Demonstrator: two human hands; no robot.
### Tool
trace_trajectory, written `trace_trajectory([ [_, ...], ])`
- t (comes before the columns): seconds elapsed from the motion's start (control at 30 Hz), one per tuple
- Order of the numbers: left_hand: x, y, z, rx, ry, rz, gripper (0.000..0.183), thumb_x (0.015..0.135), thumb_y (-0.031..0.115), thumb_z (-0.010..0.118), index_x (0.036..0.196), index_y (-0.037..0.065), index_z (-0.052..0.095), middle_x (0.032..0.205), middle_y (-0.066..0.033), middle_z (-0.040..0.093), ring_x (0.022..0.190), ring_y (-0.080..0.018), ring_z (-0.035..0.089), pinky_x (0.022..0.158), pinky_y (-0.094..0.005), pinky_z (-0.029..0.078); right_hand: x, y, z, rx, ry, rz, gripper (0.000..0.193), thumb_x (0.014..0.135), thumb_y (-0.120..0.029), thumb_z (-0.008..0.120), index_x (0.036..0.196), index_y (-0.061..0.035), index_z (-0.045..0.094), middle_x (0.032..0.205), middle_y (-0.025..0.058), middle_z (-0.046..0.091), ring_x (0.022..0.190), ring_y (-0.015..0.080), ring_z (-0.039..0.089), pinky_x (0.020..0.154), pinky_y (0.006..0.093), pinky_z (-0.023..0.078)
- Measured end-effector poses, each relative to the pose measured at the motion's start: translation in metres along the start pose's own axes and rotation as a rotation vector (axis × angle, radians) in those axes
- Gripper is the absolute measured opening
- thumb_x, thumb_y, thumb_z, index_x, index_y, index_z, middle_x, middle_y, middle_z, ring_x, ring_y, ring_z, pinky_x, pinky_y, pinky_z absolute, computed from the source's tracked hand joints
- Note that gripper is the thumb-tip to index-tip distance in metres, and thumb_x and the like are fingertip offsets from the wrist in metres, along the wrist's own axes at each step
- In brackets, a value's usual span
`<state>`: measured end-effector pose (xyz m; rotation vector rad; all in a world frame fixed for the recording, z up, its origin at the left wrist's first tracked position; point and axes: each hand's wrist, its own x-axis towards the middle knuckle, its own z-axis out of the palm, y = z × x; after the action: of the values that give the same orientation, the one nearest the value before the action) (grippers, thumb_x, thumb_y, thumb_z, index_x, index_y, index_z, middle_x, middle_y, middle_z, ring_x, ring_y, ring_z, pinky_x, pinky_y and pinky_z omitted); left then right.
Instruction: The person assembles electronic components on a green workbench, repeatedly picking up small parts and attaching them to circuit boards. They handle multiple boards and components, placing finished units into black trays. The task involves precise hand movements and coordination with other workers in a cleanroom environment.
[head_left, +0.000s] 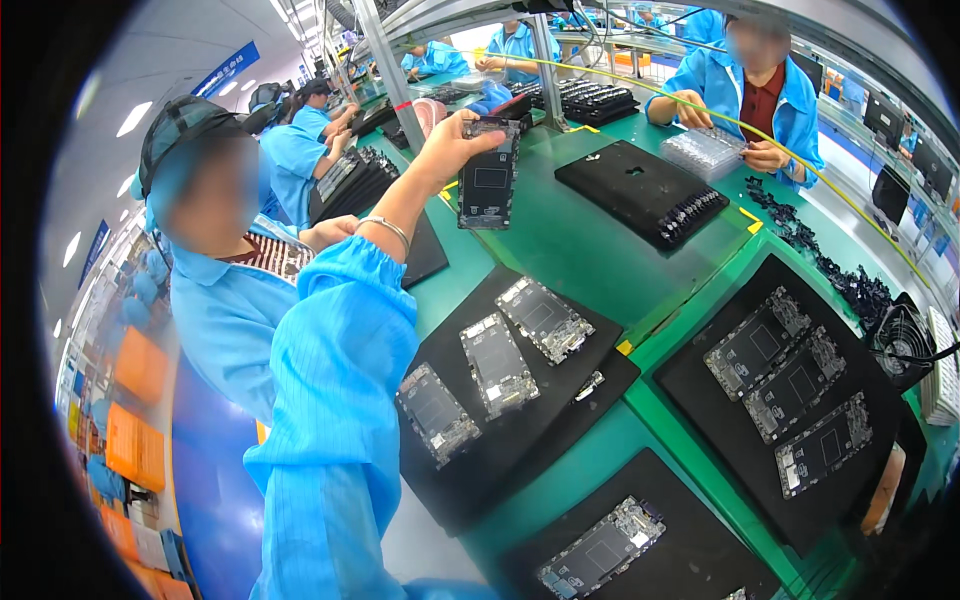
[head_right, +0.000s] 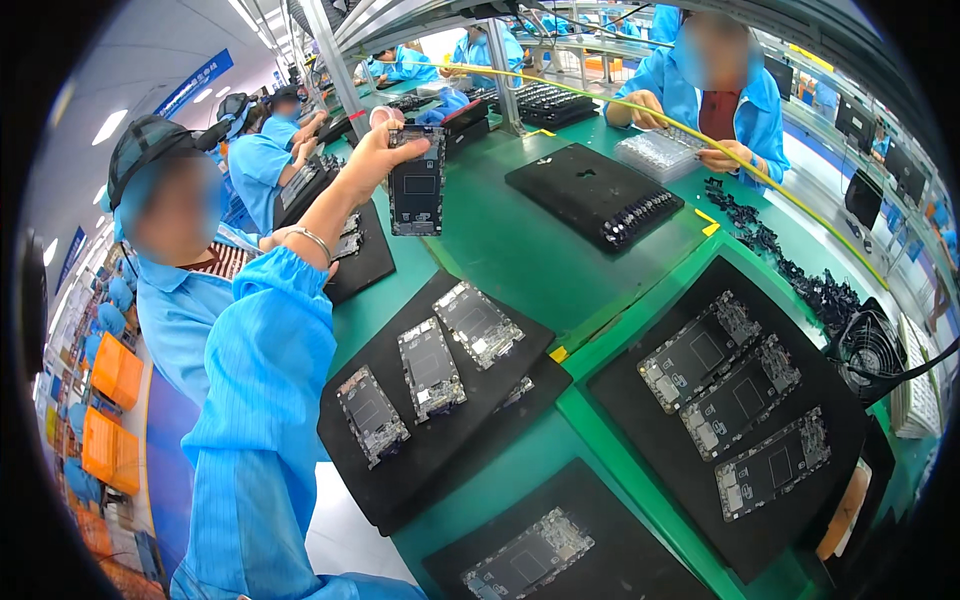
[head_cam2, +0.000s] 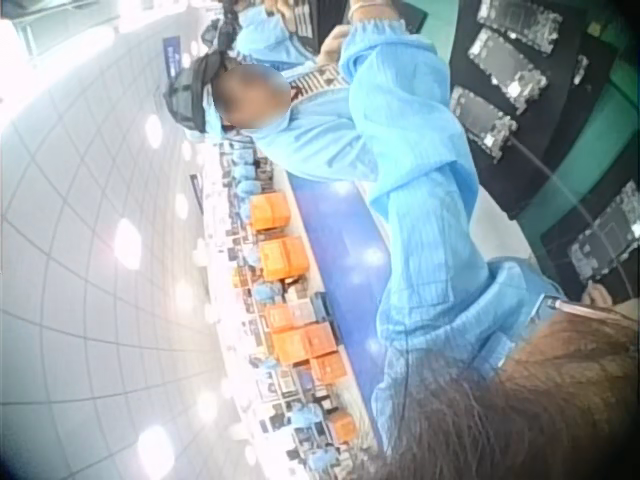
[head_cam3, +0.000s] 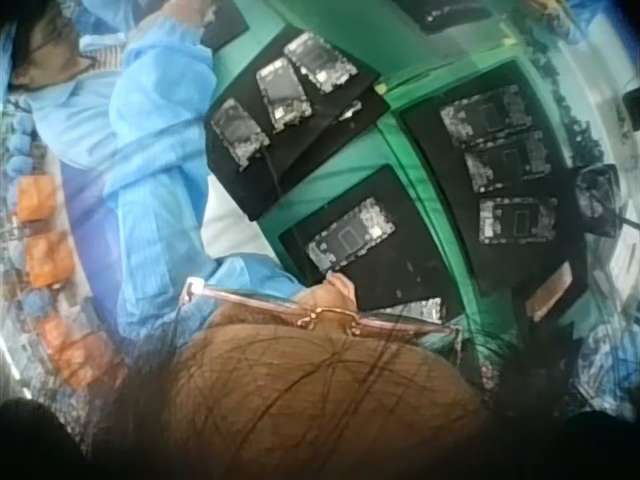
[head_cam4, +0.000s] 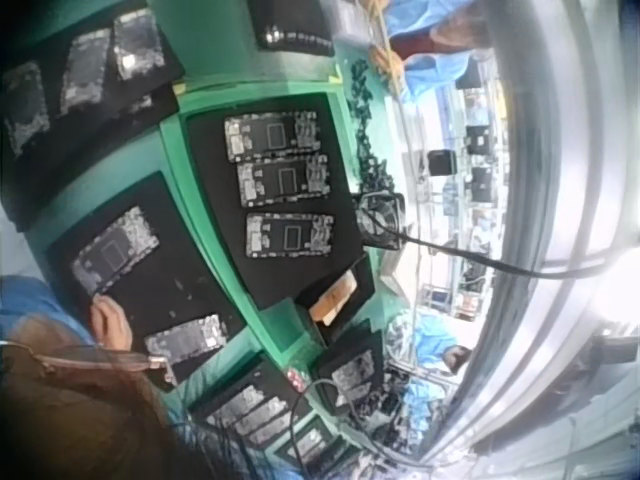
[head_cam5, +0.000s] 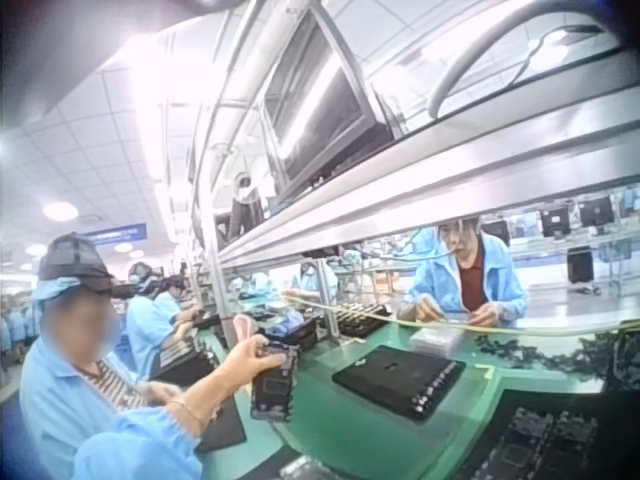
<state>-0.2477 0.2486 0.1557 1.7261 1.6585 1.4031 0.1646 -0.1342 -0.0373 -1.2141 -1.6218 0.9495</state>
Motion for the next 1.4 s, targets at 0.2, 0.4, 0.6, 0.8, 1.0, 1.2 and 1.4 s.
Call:
trace_trajectory([
  [0.2, -0.012, -0.017, 0.013, 0.368, 0.188, 0.523, 0.043, 0.073, 0.014, 0.075, 0.107, 0.003, 0.052, 0.093, -0.0087, 0.061, 0.085, -0.0183, 0.059, 0.080, -0.0302, 0.046, 0.004, -0.010, -0.001, -0.028, 0.010, 0.045, 0.017, 0.080, 0.002, 0.066, 0.096, 0.0008, 0.061, 0.093, 0.0182, 0.063, 0.084, 0.0303, 0.064, 0.074, 0.0321, 0.050],
  [0.4, -0.021, -0.022, 0.031, 0.250, 0.157, 0.442, 0.038, 0.075, 0.013, 0.072, 0.107, 0.003, 0.054, 0.090, -0.0081, 0.063, 0.082, -0.0162, 0.060, 0.078, -0.0293, 0.047, 0.005, -0.009, 0.004, 0.014, 0.044, 0.035, 0.018, 0.079, 0.004, 0.066, 0.096, 0.0007, 0.061, 0.094, 0.0179, 0.063, 0.085, 0.0299, 0.064, 0.074, 0.0313, 0.050],
  [0.6, -0.019, -0.022, 0.032, 0.138, 0.155, 0.368, 0.032, 0.077, 0.011, 0.070, 0.105, 0.002, 0.058, 0.089, -0.0063, 0.065, 0.079, -0.0132, 0.061, 0.076, -0.0268, 0.048, 0.005, -0.012, 0.000, 0.033, 0.017, 0.056, 0.020, 0.078, 0.006, 0.066, 0.096, 0.0006, 0.061, 0.093, 0.0177, 0.062, 0.085, 0.0292, 0.064, 0.074, 0.0302, 0.050],
  [0.8, -0.017, -0.023, 0.035, 0.154, 0.243, 0.459, 0.031, 0.077, 0.011, 0.069, 0.106, 0.003, 0.060, 0.091, -0.0057, 0.065, 0.083, -0.0124, 0.060, 0.078, -0.0263, 0.047, -0.044, 0.045, 0.011, 0.862, -0.009, 0.819, 0.036, 0.078, 0.006, 0.066, 0.112, 0.0036, 0.053, 0.107, 0.0134, 0.059, 0.099, 0.0188, 0.058, 0.091, 0.0260, 0.045],
  [1.0, -0.020, -0.028, 0.031, 0.113, 0.220, 0.368, 0.031, 0.078, 0.011, 0.070, 0.105, 0.002, 0.059, 0.094, -0.0050, 0.064, 0.085, -0.0119, 0.059, 0.079, -0.0264, 0.046, -0.063, 0.074, 0.020, 0.314, -0.155, 0.222, 0.038, 0.080, 0.007, 0.063, 0.116, 0.0065, 0.048, 0.110, 0.0122, 0.058, 0.102, 0.0181, 0.057, 0.094, 0.0252, 0.043],
  [1.2, -0.020, -0.030, 0.029, 0.093, 0.240, 0.381, 0.029, 0.079, 0.010, 0.070, 0.105, 0.003, 0.059, 0.095, -0.0032, 0.063, 0.086, -0.0102, 0.058, 0.079, -0.0249, 0.045, -0.001, -0.005, 0.004, 0.123, 0.034, 0.126, 0.022, 0.076, 0.009, 0.066, 0.096, 0.0002, 0.061, 0.092, 0.0172, 0.062, 0.084, 0.0294, 0.063, 0.074, 0.0306, 0.049],
  [1.4, -0.020, -0.022, 0.029, 0.077, 0.233, 0.333, 0.031, 0.079, 0.010, 0.069, 0.107, 0.003, 0.058, 0.097, -0.0046, 0.062, 0.089, -0.0110, 0.058, 0.081, -0.0254, 0.045, -0.023, 0.025, 0.016, 0.247, 0.006, 0.291, 0.022, 0.077, 0.008, 0.065, 0.098, -0.0003, 0.060, 0.095, 0.0166, 0.062, 0.086, 0.0281, 0.063, 0.075, 0.0304, 0.049],
])
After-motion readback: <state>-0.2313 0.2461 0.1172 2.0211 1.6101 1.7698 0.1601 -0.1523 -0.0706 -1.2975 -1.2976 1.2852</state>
